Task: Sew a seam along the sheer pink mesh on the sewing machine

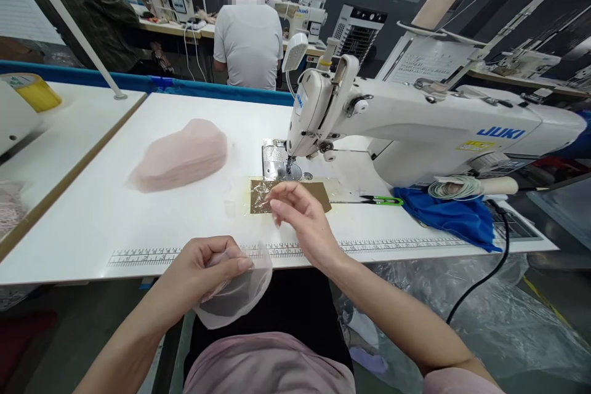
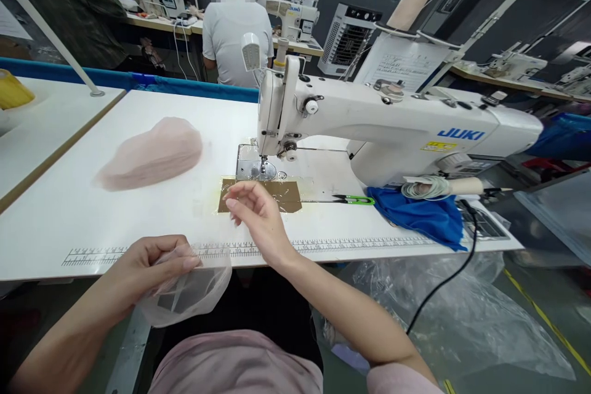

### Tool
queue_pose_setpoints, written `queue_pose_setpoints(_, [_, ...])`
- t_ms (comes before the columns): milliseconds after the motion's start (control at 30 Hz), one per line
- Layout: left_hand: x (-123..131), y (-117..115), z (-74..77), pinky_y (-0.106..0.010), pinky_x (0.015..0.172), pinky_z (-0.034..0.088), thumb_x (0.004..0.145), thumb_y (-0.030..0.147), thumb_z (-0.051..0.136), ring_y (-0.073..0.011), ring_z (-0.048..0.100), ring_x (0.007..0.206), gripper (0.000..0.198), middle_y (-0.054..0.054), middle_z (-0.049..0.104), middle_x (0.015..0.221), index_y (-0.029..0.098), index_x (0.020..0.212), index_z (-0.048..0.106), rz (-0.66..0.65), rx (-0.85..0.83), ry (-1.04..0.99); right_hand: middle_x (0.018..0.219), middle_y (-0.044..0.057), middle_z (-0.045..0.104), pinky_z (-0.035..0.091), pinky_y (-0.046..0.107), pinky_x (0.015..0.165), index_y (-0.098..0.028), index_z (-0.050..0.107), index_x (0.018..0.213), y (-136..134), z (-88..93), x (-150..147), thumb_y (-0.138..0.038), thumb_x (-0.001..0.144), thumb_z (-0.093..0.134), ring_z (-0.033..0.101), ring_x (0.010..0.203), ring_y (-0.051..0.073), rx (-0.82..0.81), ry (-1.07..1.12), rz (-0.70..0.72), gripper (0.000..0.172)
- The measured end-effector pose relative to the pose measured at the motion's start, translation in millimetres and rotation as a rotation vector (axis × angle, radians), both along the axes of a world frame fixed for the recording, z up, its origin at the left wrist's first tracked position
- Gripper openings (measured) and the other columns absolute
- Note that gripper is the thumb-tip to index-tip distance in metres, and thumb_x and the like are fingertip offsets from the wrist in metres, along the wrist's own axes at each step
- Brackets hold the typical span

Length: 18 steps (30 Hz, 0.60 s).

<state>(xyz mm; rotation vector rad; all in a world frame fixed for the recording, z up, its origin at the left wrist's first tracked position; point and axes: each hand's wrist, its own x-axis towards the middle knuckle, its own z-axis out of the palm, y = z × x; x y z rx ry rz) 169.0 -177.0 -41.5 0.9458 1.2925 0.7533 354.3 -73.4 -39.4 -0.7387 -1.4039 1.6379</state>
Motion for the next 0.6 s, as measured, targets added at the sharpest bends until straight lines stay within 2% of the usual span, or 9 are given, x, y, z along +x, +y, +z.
queue_pose_setpoints(67, [0,1,3.1,-0.024,0.049,0.014,0.08,0.06,0.066,-0.0062,0.019,0.047,0.046,0.008,0.026,0.049,0.018,0.066,0.052,0.0,0.007,0.045,0.084,-0.002,0.062,0.044,0.023,0.064,-0.022,0.066,0.102,1,6.8,5,-0.026,0.086,0.067,0.055,0.071,0.009,0.136,-0.108,0.002,0.016])
queue_pose_setpoints(133, [0,2,7.9,-0.024,0.049,0.014,0.08,0.06,0.065,-0.0066,0.019,0.048,0.046,0.008,0.025,0.05,0.018,0.067,0.054,-0.02,0.031,0.123,0.074,-0.002,0.063,0.044,0.024,0.064,-0.02,0.068,0.11,-1,18.6,10,-0.027,0.09,0.062,0.058,0.069,0.011,0.255,-0.291,0.21,0.022])
queue_pose_setpoints(233, [3,3,18.3,-0.024,0.051,0.018,0.081,0.059,0.061,-0.0084,0.025,0.052,0.043,0.006,0.035,0.054,0.018,0.069,0.06,-0.075,0.083,0.314,0.068,-0.004,0.066,0.042,0.023,0.061,-0.022,0.066,0.121,-3,38.2,12,-0.02,0.09,0.057,0.059,0.06,0.01,0.355,-0.579,0.474,0.033])
queue_pose_setpoints(367, [8,1,32.2,-0.025,0.052,0.024,0.086,0.056,0.05,-0.0112,0.034,0.055,0.041,0.004,0.044,0.056,0.02,0.069,0.061,-0.155,0.159,0.636,0.072,-0.003,0.071,0.041,0.02,0.06,-0.018,0.072,0.093,-1,52.8,5,-0.012,0.086,0.052,0.061,0.056,0.008,0.407,-0.742,0.675,0.022])
queue_pose_setpoints(500, [17,-7,38.1,-0.026,0.05,0.022,0.09,0.049,0.044,-0.0116,0.032,0.046,0.035,0.005,0.039,0.048,0.022,0.071,0.057,-0.167,0.287,0.902,0.067,-0.003,0.07,0.038,0.019,0.055,-0.017,0.07,0.084,1,54.6,-1,-0.005,0.078,0.051,0.06,0.059,0.009,0.495,-0.754,0.635,0.023])
queue_pose_setpoints(600, [32,-18,40.9,-0.027,0.049,0.023,0.091,0.047,0.045,-0.0123,0.041,0.044,0.034,0.003,0.052,0.051,0.022,0.07,0.054,-0.135,0.396,0.977,0.07,-0.002,0.071,0.04,0.021,0.057,-0.018,0.07,0.079,0,52.4,-1,-0.009,0.083,0.049,0.06,0.06,0.01,0.522,-0.703,0.523,0.024])
